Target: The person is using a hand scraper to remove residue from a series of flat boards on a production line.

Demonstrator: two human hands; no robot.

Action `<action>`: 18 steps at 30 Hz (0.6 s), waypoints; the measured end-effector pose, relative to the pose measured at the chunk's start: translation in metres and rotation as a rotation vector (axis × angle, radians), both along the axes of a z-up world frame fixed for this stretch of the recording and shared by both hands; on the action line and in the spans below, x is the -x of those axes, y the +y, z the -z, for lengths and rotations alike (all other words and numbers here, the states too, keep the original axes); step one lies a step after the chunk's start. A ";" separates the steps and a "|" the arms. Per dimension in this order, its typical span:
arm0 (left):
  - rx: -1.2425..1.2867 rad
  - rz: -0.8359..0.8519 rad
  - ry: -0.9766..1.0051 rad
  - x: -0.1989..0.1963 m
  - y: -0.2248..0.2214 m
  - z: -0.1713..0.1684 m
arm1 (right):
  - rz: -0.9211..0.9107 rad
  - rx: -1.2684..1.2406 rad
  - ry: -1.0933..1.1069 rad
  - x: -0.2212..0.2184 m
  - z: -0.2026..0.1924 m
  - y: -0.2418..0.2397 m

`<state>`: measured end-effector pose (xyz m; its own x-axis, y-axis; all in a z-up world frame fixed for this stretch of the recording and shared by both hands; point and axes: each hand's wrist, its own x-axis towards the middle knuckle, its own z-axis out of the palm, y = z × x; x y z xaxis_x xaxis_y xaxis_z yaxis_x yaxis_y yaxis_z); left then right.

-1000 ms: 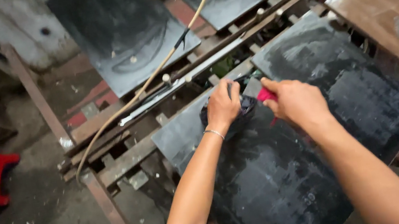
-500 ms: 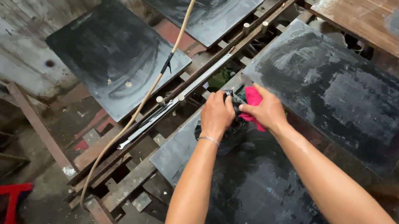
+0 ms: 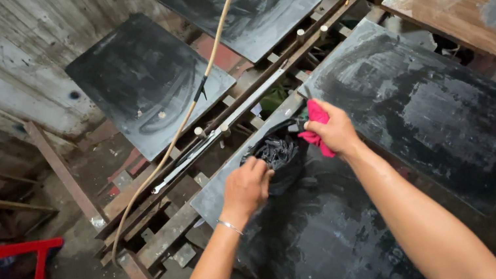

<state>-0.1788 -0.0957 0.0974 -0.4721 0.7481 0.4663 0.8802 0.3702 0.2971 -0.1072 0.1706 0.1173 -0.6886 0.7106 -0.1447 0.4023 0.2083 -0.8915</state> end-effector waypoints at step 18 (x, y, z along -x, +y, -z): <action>0.168 0.170 -0.214 -0.008 -0.027 -0.051 | -0.174 -0.254 -0.160 -0.149 -0.051 -0.015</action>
